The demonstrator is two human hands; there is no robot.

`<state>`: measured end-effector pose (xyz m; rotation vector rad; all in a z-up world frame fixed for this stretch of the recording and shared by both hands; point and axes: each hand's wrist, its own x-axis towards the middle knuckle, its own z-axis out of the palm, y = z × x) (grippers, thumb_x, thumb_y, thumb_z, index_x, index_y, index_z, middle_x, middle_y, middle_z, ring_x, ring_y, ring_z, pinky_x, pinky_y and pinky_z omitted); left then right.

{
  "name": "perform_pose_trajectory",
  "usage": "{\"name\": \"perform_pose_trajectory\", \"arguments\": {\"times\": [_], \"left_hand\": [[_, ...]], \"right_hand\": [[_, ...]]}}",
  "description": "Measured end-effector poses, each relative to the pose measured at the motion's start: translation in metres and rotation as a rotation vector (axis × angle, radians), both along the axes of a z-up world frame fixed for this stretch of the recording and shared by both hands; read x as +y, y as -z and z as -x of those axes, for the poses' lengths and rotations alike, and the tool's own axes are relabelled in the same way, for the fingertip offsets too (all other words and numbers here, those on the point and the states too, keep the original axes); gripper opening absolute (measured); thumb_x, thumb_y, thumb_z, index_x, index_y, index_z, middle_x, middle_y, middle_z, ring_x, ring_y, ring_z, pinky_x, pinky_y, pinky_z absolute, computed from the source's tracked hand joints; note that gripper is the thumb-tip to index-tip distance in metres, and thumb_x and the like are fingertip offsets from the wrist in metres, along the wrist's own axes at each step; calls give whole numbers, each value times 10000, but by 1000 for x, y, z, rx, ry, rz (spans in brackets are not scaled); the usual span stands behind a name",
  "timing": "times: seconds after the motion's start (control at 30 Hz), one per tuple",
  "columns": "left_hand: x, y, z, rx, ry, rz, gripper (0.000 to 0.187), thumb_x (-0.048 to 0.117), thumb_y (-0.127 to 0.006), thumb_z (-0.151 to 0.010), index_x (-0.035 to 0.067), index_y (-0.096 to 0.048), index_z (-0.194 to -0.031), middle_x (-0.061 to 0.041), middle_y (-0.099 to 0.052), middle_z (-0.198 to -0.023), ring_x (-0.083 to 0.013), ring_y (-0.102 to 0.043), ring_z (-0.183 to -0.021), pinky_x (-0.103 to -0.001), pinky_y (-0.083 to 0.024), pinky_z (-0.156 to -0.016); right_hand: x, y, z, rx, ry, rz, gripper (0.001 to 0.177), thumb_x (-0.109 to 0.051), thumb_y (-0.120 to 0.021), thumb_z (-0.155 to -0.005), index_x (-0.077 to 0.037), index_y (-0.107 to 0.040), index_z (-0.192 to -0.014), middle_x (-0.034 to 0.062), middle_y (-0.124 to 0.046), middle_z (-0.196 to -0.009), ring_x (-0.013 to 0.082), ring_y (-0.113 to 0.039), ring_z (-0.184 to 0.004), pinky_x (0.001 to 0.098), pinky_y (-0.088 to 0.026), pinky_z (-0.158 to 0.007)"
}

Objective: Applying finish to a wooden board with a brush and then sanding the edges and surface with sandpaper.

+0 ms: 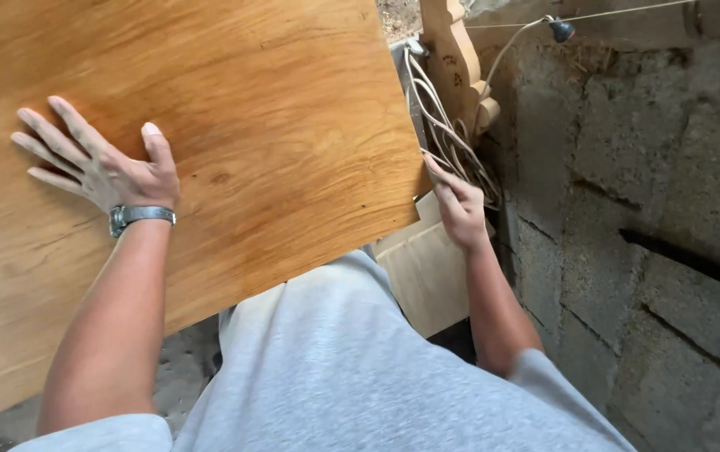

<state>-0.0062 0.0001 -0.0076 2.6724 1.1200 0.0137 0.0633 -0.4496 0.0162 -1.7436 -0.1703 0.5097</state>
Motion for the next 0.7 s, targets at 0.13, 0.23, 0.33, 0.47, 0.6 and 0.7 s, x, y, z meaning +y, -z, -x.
{"name": "perform_pose_trajectory", "arguments": {"times": [0.13, 0.23, 0.33, 0.47, 0.6, 0.7], "left_hand": [[-1, 0, -3, -9, 7, 10, 956, 698, -551, -1064, 99, -212, -1726, -145, -53, -1746, -396, 25, -1620, -714, 20, -1292], [-3, -3, 5, 29, 5, -20, 962, 751, -495, -1056, 115, -228, -1726, -129, -76, -1747, -378, 5, -1624, -699, -5, -1307], [-3, 0, -2, 19, -10, -18, 956, 763, -464, -1061, 129, -219, -1733, -119, -62, -1752, -365, 23, -1628, -693, 1, -1319], [0, 4, 2, 2, -2, -10, 948, 730, -520, -1071, 116, -221, -1730, -138, -58, -1748, -391, 19, -1626, -711, 19, -1301], [-1, -6, 8, 25, 26, -23, 952, 740, -507, -1069, 101, -231, -1719, -155, -86, -1739, -408, -13, -1617, -711, -7, -1293], [-2, -7, -2, 1, -12, 23, 934, 667, -591, -1095, 100, -213, -1734, -149, -41, -1744, -398, 35, -1618, -702, 28, -1302]], "right_hand": [[19, 19, -33, -87, 64, 8, 300, -61, -511, -1089, 63, -614, -1341, 208, -620, -1389, 278, -601, -1330, 358, -492, -1168], [21, 14, -29, -126, 9, -1, 317, -75, -490, -1106, 60, -589, -1375, 193, -593, -1425, 267, -568, -1365, 361, -458, -1195], [-13, 0, 18, -8, 38, -1, 354, -89, -472, -1106, 81, -541, -1408, 216, -555, -1465, 290, -536, -1401, 383, -437, -1227], [-3, 2, 10, -4, 71, 53, 329, -103, -521, -1083, 68, -603, -1352, 208, -601, -1415, 274, -575, -1357, 374, -456, -1199], [4, 14, -1, 72, 119, -118, 353, -131, -521, -1088, 67, -590, -1372, 198, -596, -1424, 227, -565, -1350, 319, -434, -1198], [-13, -8, 14, -22, -10, 84, 341, -169, -488, -1110, 39, -621, -1346, 217, -597, -1424, 297, -560, -1378, 395, -439, -1211]]}}
